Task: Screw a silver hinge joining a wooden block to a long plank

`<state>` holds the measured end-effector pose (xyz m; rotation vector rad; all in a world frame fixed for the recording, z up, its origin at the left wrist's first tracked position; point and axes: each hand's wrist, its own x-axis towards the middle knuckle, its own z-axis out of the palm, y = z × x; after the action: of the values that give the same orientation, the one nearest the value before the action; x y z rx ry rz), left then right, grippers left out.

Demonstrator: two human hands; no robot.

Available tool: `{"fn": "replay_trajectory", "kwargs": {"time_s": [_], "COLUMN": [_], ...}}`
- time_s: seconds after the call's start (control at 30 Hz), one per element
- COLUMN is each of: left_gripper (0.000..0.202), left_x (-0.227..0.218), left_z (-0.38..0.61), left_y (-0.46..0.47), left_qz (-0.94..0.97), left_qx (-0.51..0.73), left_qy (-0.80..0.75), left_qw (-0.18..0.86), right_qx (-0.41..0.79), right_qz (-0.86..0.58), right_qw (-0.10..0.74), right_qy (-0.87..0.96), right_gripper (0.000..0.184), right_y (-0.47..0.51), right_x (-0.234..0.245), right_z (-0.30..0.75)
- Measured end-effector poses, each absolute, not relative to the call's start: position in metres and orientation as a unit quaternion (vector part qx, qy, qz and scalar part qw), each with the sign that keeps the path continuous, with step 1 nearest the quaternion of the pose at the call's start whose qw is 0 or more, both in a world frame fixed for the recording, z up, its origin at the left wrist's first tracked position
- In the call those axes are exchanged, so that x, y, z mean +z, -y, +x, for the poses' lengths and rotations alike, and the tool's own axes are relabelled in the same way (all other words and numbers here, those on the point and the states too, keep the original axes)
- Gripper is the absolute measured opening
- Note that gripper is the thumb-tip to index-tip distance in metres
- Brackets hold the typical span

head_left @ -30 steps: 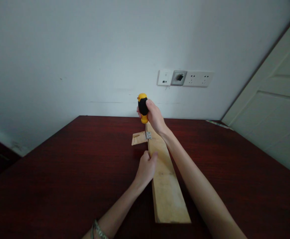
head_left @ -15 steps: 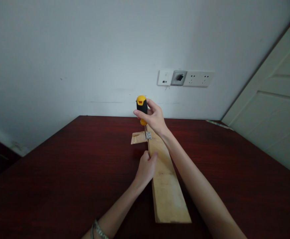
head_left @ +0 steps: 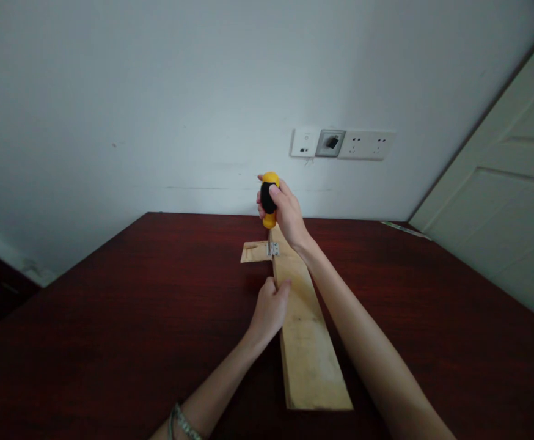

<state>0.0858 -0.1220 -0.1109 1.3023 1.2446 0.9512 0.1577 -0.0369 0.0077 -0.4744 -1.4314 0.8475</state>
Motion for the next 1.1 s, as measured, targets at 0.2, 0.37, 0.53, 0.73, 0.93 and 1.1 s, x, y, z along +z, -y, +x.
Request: {"fn": "replay_trajectory", "kwargs": {"time_s": [0.2,0.37,0.53,0.73,0.93,1.1], "left_gripper": [0.024,0.022,0.022,0.022,0.024,0.024], "left_x": [-0.113,-0.113,-0.113,-0.112,-0.114,-0.114], "left_z": [0.086,0.086,0.085,0.085,0.086,0.086], "left_y": [0.121,0.121,0.121,0.122,0.120,0.121], "left_qz": [0.544,0.540,0.552,0.549,0.545,0.539], "left_qx": [0.407,0.411,0.396,0.400,0.399,0.405], "left_qy": [-0.514,-0.513,-0.515,-0.510,-0.509,-0.507], "left_qw": [0.524,0.526,0.522,0.527,0.533,0.538], "right_qx": [0.389,0.309,0.314,0.287,0.379,0.338], "right_qz": [-0.216,-0.257,-0.255,-0.255,-0.211,-0.257], "right_qw": [0.647,0.646,0.629,0.638,0.631,0.636], "right_qy": [0.619,0.649,0.663,0.668,0.644,0.644], "right_gripper": [0.040,0.046,0.039,0.037,0.044,0.052], "right_y": [0.031,0.042,0.048,0.043,0.033,0.035], "right_x": [0.004,0.011,0.015,0.010,0.004,0.006], "right_z": [0.158,0.154,0.154,0.157,0.157,0.155]}}
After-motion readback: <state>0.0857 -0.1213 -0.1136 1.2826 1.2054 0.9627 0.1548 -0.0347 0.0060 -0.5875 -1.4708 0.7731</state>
